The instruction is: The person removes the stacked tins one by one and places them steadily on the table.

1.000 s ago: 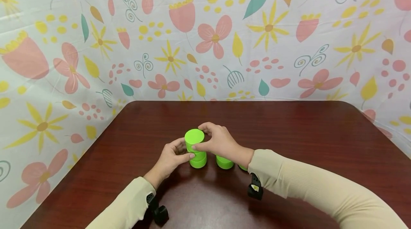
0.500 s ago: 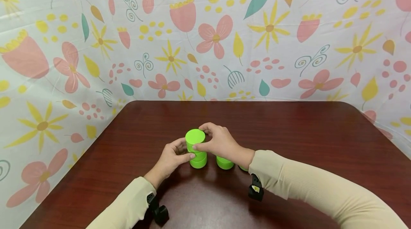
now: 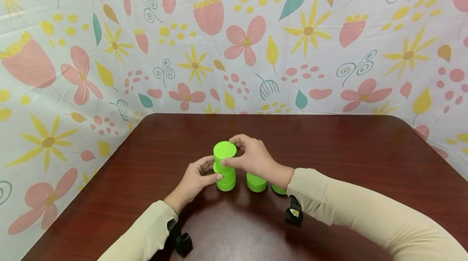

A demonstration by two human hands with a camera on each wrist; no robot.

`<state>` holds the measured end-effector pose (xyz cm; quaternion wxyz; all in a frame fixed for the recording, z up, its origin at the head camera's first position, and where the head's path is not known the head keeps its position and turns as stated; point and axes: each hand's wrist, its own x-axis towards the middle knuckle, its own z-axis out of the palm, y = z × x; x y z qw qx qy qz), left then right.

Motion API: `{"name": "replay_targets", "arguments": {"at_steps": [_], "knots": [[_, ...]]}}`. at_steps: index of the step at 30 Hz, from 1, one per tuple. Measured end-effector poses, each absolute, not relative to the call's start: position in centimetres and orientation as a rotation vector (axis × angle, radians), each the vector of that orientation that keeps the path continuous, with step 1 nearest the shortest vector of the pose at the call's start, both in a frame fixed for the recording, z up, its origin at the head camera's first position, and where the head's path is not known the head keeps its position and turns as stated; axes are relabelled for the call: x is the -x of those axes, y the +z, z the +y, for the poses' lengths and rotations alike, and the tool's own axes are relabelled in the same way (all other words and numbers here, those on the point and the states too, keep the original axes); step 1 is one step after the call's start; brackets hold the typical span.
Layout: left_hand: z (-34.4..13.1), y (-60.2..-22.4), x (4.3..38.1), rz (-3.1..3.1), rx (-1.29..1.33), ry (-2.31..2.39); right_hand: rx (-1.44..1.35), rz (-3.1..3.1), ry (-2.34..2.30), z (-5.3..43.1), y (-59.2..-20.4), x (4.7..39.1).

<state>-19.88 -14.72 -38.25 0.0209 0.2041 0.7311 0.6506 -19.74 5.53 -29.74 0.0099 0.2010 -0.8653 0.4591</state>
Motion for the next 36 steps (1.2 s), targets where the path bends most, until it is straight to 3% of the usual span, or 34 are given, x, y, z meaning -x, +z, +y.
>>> {"name": "replay_targets", "arguments": {"at_steps": [36], "knots": [[-14.5,-37.9,19.6,2.262,-0.640,2.006,-0.428,-2.772,1.304,12.3,-29.0,19.0]]}}
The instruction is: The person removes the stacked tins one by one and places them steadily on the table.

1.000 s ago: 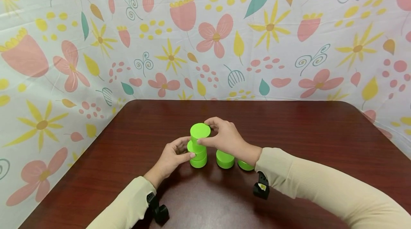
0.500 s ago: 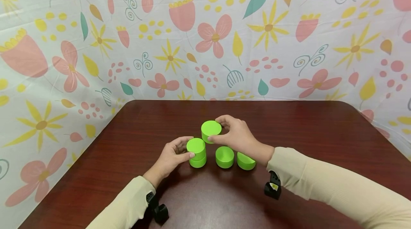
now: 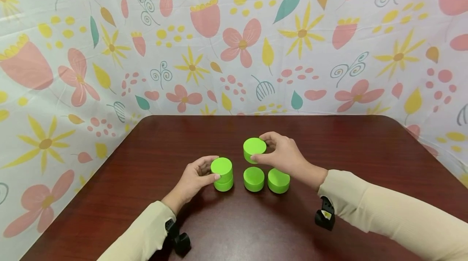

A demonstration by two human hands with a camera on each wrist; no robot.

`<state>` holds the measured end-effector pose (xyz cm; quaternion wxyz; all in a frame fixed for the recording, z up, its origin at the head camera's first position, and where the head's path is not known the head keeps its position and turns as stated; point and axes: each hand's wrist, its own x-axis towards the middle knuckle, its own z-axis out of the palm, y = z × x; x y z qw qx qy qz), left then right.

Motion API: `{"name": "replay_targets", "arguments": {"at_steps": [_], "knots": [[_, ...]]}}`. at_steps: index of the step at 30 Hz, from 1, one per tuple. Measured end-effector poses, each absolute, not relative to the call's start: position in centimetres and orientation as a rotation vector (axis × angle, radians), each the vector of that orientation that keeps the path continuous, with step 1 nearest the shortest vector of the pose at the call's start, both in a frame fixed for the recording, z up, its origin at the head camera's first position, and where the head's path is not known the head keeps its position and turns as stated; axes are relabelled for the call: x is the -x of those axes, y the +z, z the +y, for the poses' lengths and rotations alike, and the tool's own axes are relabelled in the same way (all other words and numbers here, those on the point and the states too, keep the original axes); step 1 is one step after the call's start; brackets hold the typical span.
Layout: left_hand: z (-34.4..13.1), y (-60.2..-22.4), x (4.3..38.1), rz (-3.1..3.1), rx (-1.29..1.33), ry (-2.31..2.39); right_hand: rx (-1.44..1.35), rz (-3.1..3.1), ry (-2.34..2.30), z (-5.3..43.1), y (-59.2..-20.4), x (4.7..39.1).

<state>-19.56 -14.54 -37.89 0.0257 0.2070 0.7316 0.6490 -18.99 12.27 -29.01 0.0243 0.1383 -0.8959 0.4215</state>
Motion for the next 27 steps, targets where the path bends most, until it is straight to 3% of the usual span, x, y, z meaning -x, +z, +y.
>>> {"name": "replay_targets", "arguments": {"at_steps": [27], "knots": [[-14.4,-37.8,19.4,2.253,-0.603,1.989,-0.270,-2.762,1.222,17.4,-30.6,17.7]]}}
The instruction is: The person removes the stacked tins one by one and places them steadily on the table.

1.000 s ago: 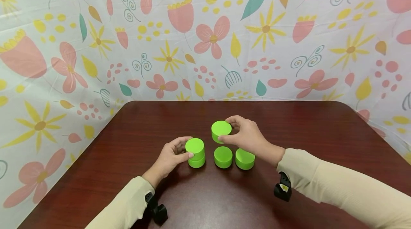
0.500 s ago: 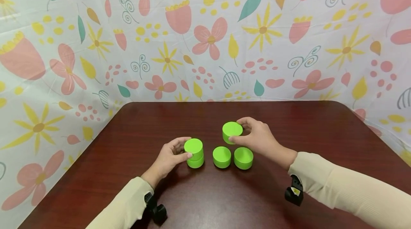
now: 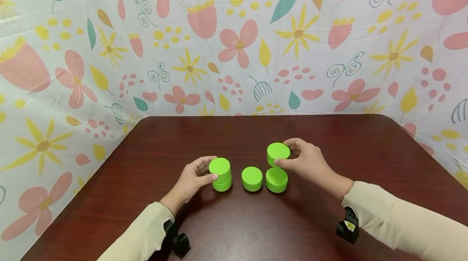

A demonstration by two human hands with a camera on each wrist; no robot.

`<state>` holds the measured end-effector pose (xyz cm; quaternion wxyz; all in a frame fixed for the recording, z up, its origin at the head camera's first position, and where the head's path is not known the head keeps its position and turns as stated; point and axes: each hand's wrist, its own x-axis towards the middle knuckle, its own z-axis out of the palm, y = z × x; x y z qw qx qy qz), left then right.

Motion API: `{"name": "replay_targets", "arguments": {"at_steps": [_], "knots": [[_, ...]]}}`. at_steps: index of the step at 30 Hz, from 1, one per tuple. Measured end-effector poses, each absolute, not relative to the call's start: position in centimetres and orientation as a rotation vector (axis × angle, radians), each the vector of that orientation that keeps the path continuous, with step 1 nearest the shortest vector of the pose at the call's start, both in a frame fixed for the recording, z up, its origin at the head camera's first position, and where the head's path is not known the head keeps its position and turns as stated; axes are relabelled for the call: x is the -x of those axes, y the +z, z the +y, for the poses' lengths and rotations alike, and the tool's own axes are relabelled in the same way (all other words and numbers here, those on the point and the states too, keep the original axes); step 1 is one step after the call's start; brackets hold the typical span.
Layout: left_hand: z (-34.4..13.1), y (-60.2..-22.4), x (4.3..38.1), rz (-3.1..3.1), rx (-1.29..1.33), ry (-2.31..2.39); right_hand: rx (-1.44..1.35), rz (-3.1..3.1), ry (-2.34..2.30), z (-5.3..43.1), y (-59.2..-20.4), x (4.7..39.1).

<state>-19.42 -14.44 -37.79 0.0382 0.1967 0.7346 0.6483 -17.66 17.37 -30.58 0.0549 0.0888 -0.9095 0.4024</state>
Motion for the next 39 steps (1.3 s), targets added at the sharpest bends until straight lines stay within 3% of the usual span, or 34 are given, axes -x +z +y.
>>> {"name": "replay_targets", "arguments": {"at_steps": [39], "knots": [[-14.5,-38.2,19.7,2.242,-0.646,2.009,-0.070,-2.785,1.124,21.4,-34.5,15.3]]}}
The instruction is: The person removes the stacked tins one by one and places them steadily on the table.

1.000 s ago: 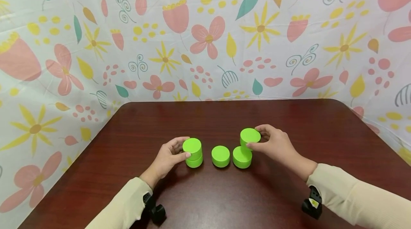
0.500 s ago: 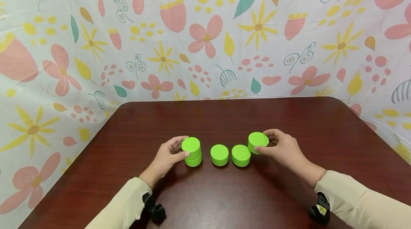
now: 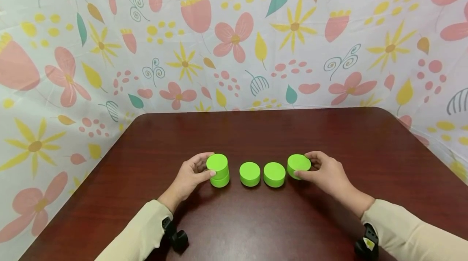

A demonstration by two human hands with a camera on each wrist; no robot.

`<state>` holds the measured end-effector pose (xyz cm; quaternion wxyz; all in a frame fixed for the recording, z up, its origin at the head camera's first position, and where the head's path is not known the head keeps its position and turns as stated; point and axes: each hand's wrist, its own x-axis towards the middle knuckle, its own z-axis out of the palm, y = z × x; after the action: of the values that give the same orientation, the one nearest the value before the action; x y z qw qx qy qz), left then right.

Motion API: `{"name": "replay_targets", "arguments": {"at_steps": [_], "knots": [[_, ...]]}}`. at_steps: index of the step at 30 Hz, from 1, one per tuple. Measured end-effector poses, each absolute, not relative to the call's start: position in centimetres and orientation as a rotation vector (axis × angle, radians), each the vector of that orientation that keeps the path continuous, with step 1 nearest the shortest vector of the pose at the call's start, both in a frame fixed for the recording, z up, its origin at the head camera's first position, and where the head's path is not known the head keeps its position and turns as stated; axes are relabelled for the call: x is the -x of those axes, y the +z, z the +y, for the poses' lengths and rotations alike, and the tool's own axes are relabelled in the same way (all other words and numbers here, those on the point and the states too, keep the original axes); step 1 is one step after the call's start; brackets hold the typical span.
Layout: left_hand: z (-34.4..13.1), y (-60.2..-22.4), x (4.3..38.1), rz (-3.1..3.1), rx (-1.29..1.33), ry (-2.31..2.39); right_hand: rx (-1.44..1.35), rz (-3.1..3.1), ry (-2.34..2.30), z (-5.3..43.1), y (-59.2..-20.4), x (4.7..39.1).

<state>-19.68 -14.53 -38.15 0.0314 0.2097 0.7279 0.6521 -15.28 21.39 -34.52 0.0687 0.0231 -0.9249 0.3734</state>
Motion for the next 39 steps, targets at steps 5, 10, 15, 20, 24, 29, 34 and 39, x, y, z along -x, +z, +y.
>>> {"name": "replay_targets", "arguments": {"at_steps": [5,10,15,20,24,29,34,39], "knots": [[-14.5,-38.1,19.8,2.250,-0.660,2.002,-0.048,-2.811,1.133,21.6,-35.1,15.0],[-14.5,-38.0,19.8,2.249,-0.657,1.999,-0.021,-2.826,1.137,21.6,-35.6,14.9],[-14.6,-37.9,19.6,2.247,-0.635,1.998,0.001,-2.841,1.155,21.6,-36.0,14.7],[-14.5,-37.8,19.5,2.256,-0.637,1.991,0.015,-2.851,1.159,21.7,-36.1,14.8],[-14.5,-37.8,19.5,2.252,-0.638,1.994,0.027,-2.858,1.171,21.7,-36.2,14.7],[-14.4,-37.8,19.7,2.234,-0.649,2.007,0.036,-2.855,1.193,21.7,-36.3,14.6],[-14.4,-37.9,19.6,2.207,-0.648,2.029,0.036,-2.862,1.221,21.8,-36.4,14.5],[-14.5,-38.1,19.5,2.189,-0.651,2.058,0.048,-2.837,1.246,21.8,-36.3,14.6]]}}
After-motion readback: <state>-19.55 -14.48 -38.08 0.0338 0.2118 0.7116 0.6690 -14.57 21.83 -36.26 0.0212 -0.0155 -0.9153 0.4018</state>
